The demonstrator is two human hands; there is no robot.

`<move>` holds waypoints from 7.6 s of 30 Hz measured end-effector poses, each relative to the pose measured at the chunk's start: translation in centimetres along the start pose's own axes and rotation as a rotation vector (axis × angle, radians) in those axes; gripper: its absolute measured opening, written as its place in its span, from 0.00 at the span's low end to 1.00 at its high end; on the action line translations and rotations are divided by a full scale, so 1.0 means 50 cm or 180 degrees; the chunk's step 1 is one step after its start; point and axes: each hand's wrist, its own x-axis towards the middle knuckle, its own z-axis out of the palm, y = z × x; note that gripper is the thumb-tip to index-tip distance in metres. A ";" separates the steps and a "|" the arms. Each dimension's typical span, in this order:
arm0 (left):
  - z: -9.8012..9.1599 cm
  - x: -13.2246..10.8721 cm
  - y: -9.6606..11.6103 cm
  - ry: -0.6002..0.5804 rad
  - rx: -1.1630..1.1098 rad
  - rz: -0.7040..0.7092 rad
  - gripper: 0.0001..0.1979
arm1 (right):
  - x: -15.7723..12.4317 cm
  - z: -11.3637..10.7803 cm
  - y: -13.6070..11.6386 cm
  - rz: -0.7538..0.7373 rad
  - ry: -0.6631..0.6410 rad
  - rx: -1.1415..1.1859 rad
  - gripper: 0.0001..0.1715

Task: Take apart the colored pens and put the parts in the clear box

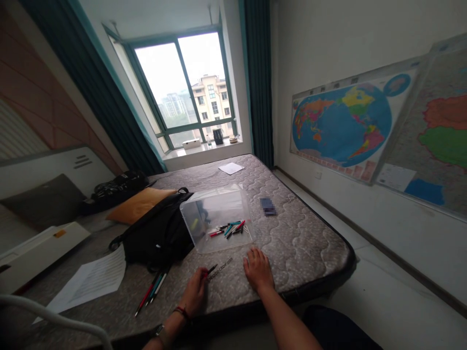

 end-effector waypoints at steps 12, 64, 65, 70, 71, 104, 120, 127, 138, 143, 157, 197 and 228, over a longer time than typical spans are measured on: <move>0.067 -0.027 0.059 0.0519 0.0446 -0.0508 0.17 | 0.000 0.003 0.001 -0.0057 0.0083 -0.0003 0.19; 0.064 -0.038 0.052 0.0718 0.0560 0.0247 0.09 | 0.046 0.080 -0.100 0.0697 -0.3097 0.2885 0.38; 0.065 -0.039 0.051 0.0729 0.0545 0.0255 0.09 | 0.046 0.084 -0.103 0.0692 -0.3084 0.2895 0.38; 0.060 -0.043 0.057 0.0731 0.0502 0.0214 0.12 | 0.037 0.103 -0.112 0.0690 -0.2660 0.2904 0.39; 0.060 -0.043 0.058 0.0731 0.0508 0.0216 0.13 | 0.035 0.105 -0.111 0.0666 -0.2608 0.2900 0.39; 0.062 -0.043 0.049 0.0529 0.0160 0.0172 0.14 | 0.024 0.045 -0.125 0.1012 -0.2528 0.3210 0.28; 0.065 -0.044 0.047 0.0704 0.0572 0.0157 0.16 | 0.024 0.051 -0.117 0.0801 -0.2571 0.3526 0.27; 0.056 -0.041 0.054 0.0649 0.0736 0.0349 0.19 | 0.023 0.050 -0.118 0.0871 -0.2457 0.3465 0.29; 0.065 -0.044 0.043 0.0657 0.0657 0.0234 0.18 | 0.021 0.051 -0.118 0.0903 -0.2448 0.3613 0.28; 0.060 -0.044 0.050 0.0611 0.0651 0.0224 0.16 | 0.020 0.053 -0.118 0.0979 -0.2347 0.3641 0.27; 0.062 -0.042 0.050 0.0718 0.0633 0.0340 0.19 | 0.021 0.045 -0.120 0.1221 -0.2245 0.3830 0.27; 0.069 -0.040 0.036 0.0581 0.0275 0.0433 0.19 | -0.001 0.057 -0.127 0.0977 -0.2370 0.3519 0.31; 0.059 -0.042 0.051 0.0373 0.0875 0.0282 0.21 | -0.006 0.064 -0.116 0.1413 -0.1688 0.4120 0.23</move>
